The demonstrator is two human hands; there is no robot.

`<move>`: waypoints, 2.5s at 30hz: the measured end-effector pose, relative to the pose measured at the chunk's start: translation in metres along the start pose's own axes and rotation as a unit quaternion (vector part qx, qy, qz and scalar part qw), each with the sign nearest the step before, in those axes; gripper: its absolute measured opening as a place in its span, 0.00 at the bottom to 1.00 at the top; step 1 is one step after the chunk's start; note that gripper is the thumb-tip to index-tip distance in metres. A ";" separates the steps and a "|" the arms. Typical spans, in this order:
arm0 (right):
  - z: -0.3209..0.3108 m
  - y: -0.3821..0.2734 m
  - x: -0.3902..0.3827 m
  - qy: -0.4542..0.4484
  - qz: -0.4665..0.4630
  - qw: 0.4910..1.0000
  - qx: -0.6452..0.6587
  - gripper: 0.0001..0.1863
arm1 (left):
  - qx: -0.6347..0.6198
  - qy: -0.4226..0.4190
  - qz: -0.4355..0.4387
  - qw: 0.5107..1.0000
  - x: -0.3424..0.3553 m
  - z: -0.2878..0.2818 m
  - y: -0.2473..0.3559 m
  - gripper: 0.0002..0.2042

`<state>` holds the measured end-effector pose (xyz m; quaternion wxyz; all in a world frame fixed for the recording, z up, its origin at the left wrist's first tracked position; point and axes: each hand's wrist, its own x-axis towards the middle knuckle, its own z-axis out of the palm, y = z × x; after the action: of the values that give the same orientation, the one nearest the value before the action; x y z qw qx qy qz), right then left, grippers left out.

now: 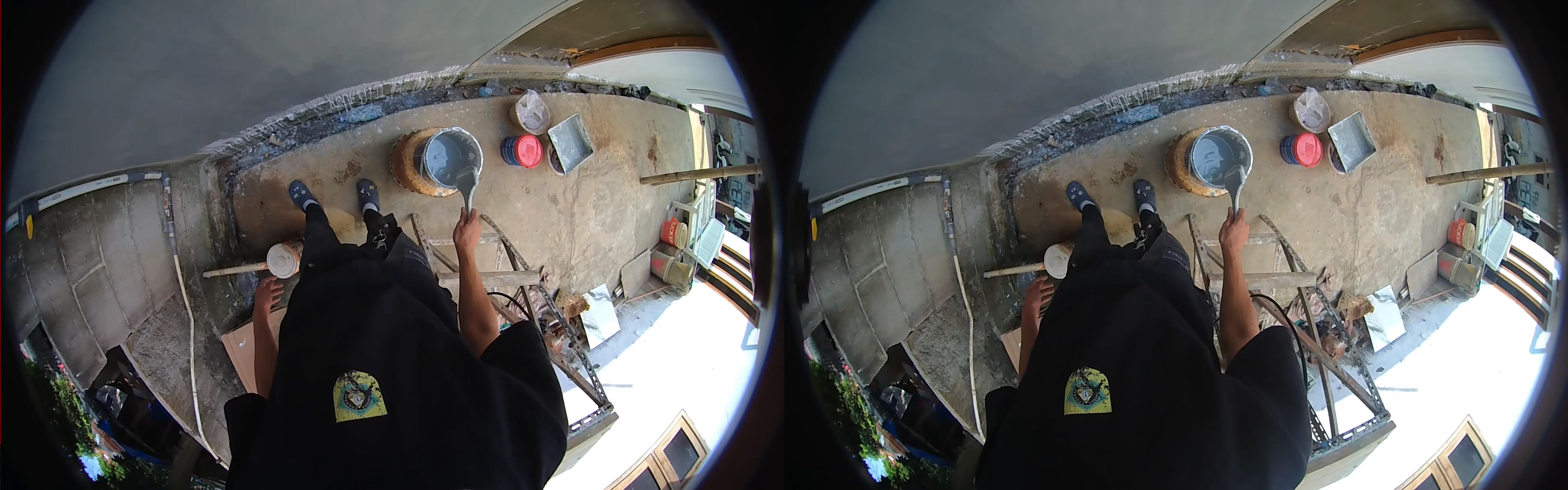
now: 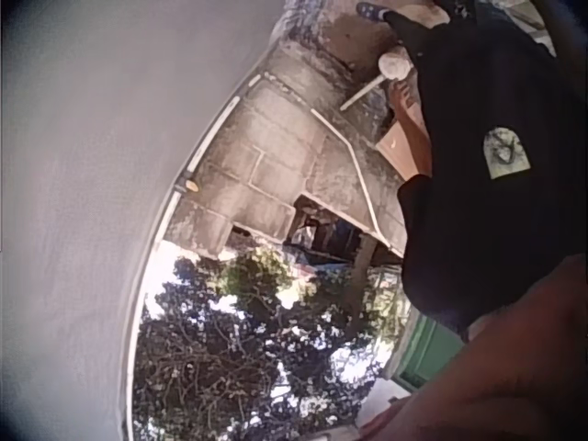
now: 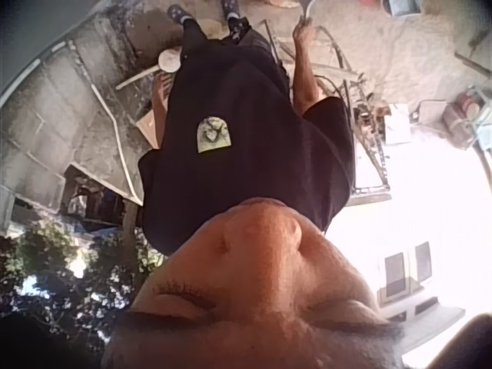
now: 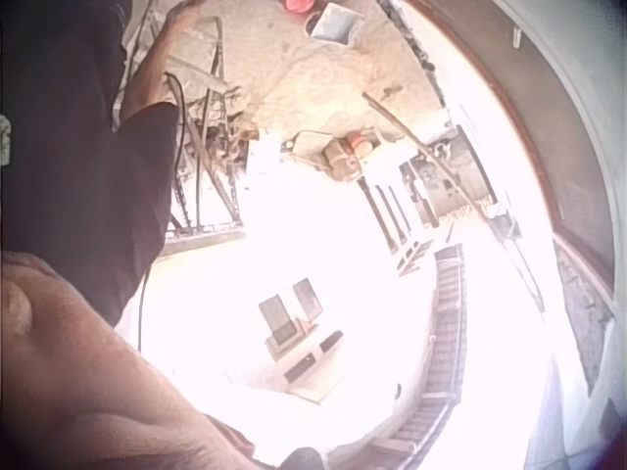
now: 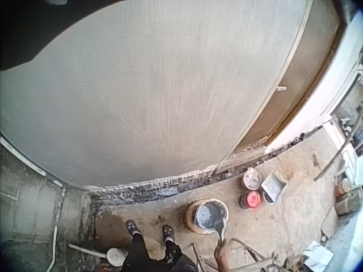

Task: Applying plaster or skim coat to an outdoor wall using a spreader.

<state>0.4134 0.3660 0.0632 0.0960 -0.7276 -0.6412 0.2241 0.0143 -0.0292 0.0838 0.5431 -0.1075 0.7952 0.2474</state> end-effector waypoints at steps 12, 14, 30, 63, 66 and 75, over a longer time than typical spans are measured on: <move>-0.007 -0.006 -0.007 0.033 -0.024 0.999 0.016 0.15 | -0.024 -0.032 0.022 0.999 0.010 0.000 -0.009 0.22; -0.003 0.001 -0.005 0.022 -0.007 1.000 0.008 0.15 | -0.028 -0.032 0.010 0.999 0.011 0.004 -0.005 0.21; 0.000 -0.003 0.009 0.040 -0.033 0.995 0.085 0.20 | -0.093 0.003 0.031 0.995 0.001 0.017 -0.009 0.17; 0.234 -0.453 -0.126 -0.173 -0.006 0.899 0.403 0.17 | 0.131 0.601 0.382 0.689 -0.039 -0.493 0.113 0.17; 0.246 -0.501 -0.160 -0.185 -0.015 0.895 0.406 0.16 | 0.256 0.741 0.367 0.501 -0.104 -0.576 0.135 0.19; 0.263 -0.592 -0.240 -0.372 -0.006 0.771 0.517 0.13 | 0.337 0.845 0.203 0.362 -0.179 -0.691 0.102 0.25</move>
<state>-0.2507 0.1870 0.1331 0.2131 -0.4244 -0.4184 0.7742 -0.5218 -0.3123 0.4751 -0.4894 0.0966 0.8519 -0.1594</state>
